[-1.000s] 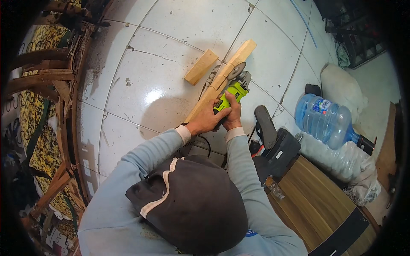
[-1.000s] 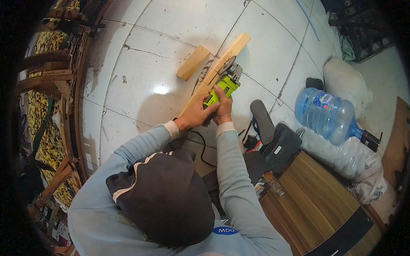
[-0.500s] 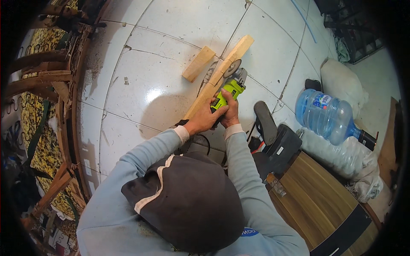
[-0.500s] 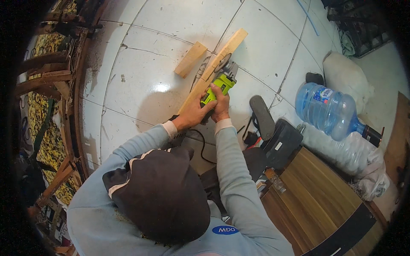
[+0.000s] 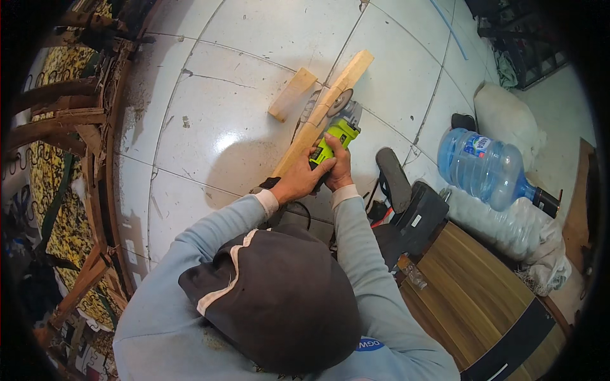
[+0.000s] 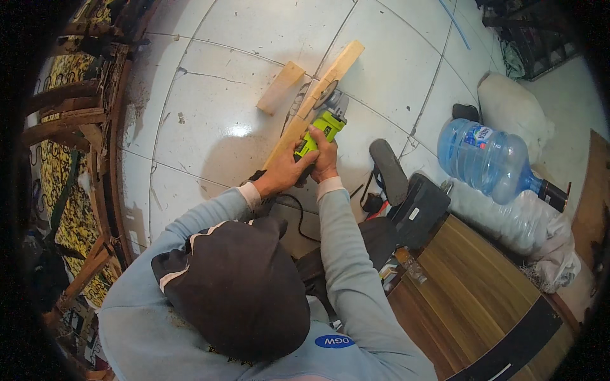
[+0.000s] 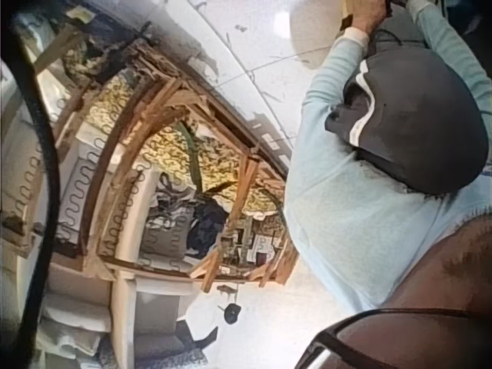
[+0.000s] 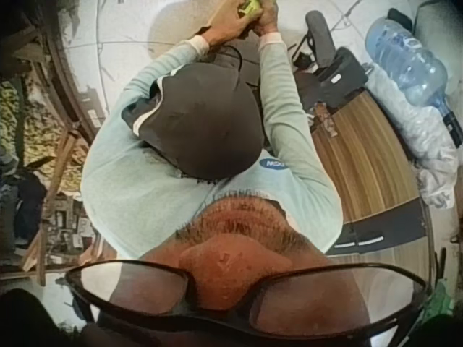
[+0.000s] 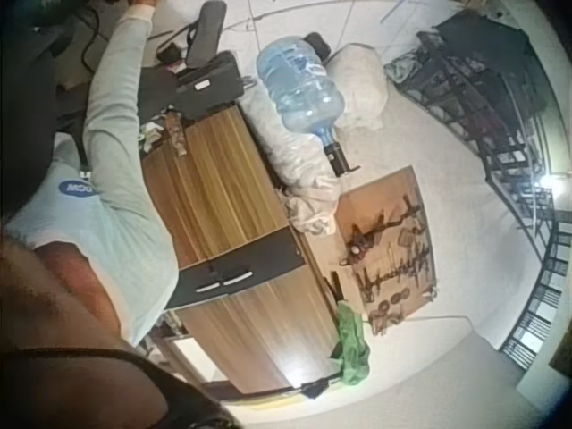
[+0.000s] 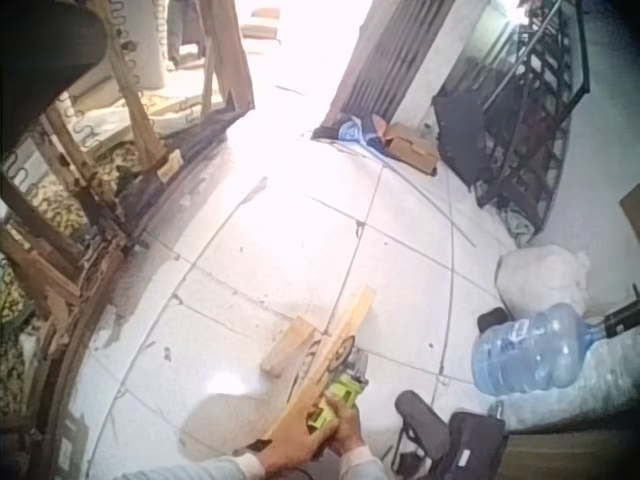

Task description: The person sits on the floor and uses a handheld angle grinder to smooth the surface of a wooden plank. They hold the plank steady with their left hand and operate the tool with their right hand, moving it along the length of the wood to remove material.

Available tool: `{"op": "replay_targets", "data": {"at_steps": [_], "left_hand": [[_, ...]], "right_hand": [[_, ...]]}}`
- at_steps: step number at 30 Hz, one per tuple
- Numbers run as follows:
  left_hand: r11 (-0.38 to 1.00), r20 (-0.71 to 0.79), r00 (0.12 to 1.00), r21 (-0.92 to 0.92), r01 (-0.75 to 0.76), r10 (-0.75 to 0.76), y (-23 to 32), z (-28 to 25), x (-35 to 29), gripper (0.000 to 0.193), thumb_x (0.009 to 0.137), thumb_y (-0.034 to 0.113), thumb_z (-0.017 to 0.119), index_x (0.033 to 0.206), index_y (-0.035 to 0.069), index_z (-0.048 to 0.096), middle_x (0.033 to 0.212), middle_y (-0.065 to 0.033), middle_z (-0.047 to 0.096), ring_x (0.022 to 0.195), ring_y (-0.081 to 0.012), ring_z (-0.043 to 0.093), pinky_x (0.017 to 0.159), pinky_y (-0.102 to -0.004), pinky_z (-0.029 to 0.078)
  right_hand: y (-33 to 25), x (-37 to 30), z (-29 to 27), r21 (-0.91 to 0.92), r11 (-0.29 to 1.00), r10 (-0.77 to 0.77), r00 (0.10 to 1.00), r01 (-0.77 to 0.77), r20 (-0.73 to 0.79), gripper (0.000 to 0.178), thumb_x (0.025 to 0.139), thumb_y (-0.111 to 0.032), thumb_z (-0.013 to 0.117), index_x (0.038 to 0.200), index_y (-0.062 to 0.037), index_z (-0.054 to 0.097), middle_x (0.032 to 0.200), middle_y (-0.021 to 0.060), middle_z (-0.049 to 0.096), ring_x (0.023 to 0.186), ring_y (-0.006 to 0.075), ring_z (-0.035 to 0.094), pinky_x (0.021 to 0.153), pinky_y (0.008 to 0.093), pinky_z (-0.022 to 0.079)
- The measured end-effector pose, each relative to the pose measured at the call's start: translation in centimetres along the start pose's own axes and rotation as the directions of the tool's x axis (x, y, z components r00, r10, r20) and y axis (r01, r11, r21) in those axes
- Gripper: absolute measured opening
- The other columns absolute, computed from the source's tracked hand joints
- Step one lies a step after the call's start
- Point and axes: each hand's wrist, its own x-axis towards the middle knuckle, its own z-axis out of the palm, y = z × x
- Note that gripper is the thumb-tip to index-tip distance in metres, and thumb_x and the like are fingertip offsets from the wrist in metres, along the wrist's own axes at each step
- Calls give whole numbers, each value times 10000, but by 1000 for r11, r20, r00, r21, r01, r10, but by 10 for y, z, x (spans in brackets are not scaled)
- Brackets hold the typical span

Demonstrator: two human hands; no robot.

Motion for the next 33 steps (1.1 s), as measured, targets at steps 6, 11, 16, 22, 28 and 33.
{"op": "replay_targets", "data": {"at_steps": [6,11,16,22,28,33], "left_hand": [[999,-38,999,17,-34,35,-4,5,-2,820,993,486,715,1512,-54,380,1065,-150,676,718,-168,683,544,-305,570],[999,-50,998,17,-48,49,-1,7,-7,901,970,556,711,1524,-70,375,1118,-190,670,735,-200,698,519,-316,572],[1000,-30,999,10,-26,27,-3,7,-10,947,958,594,711,1526,-83,368,1121,-212,671,716,-208,704,486,-321,564],[999,-46,999,-25,-30,28,-11,10,-10,952,960,603,705,1508,-101,373,1074,-212,672,663,-201,693,486,-318,562],[999,-35,999,-50,5,-7,-2,10,-16,966,960,609,702,1506,-113,365,1036,-187,674,641,-178,682,492,-317,562],[995,-15,998,-79,66,-68,6,9,-20,961,956,612,704,1501,-106,371,1006,-166,677,639,-178,680,488,-323,568]], "right_hand": [[-1,-3,-3,-41,999,31,999,-31,-11,276,928,-280,751,1032,-46,648,868,74,687,711,201,699,687,337,602],[0,-4,-5,-26,999,36,999,-36,8,287,921,-271,755,1056,-38,655,885,81,698,709,207,705,681,341,602],[1,-7,-6,-8,999,53,999,-53,-5,312,913,-248,758,1109,-24,667,902,79,716,709,209,713,666,352,601],[1,-9,-4,-9,998,67,998,-67,-6,304,912,-256,769,1084,-22,680,879,74,719,719,201,717,660,342,597],[2,-8,-7,32,995,95,995,-96,18,288,909,-257,771,1059,-28,682,868,78,718,678,204,708,632,334,590],[1,-10,-4,37,994,105,994,-106,22,287,906,-255,770,1056,-29,676,854,79,713,664,209,705,624,337,591]]}}
